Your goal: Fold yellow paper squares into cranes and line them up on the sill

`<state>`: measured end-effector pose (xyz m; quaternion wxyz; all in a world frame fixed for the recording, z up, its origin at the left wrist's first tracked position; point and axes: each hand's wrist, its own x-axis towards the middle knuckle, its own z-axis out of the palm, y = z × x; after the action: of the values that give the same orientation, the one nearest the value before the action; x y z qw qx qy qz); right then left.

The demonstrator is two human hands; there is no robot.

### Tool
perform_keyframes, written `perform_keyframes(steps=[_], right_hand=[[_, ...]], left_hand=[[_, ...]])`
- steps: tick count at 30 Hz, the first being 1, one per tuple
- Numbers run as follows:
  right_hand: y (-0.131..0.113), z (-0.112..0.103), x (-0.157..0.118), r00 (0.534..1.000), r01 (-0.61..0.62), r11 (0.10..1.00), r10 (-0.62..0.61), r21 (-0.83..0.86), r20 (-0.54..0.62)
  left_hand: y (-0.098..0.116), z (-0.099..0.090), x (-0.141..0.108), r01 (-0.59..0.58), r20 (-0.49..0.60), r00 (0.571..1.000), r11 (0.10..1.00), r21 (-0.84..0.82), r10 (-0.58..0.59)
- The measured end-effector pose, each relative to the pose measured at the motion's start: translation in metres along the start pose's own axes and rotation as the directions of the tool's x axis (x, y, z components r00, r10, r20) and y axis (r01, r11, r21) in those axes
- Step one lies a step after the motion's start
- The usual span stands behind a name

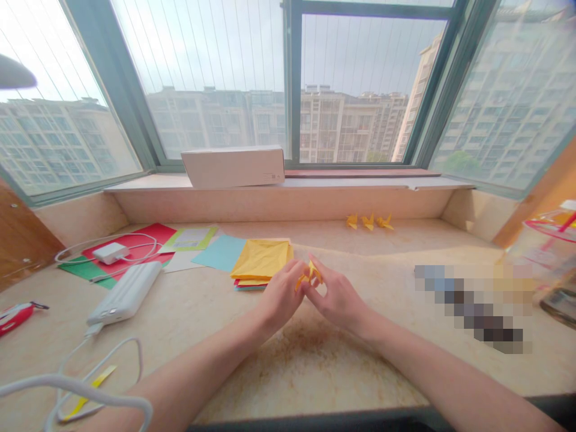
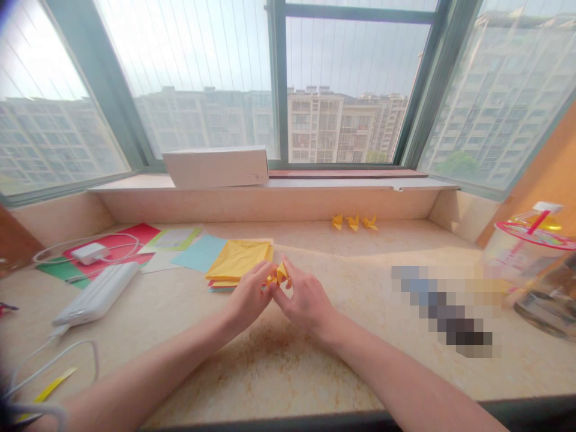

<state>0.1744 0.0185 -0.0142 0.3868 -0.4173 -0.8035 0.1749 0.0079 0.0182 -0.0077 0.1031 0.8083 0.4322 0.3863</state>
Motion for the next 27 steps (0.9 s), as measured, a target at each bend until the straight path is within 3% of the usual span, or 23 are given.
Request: perform_keyframes(steps=[9, 19, 27], right_hand=[[0.014, 0.003, 0.007, 1.0, 0.01, 0.989, -0.013, 0.151, 0.018], [0.026, -0.007, 0.013, 0.99, 0.138, 0.971, -0.129, 0.197, -0.058], [0.026, -0.008, 0.012, 0.967, 0.252, 0.945, -0.242, 0.207, -0.075]], left_hand=[[-0.007, -0.001, 0.004, 0.062, -0.054, 0.997, 0.993, 0.098, -0.057], [-0.01, -0.002, 0.006, -0.011, -0.135, 0.991, 0.999, 0.046, 0.017], [-0.006, -0.004, 0.005, 0.128, -0.182, 0.973, 0.988, -0.09, -0.142]])
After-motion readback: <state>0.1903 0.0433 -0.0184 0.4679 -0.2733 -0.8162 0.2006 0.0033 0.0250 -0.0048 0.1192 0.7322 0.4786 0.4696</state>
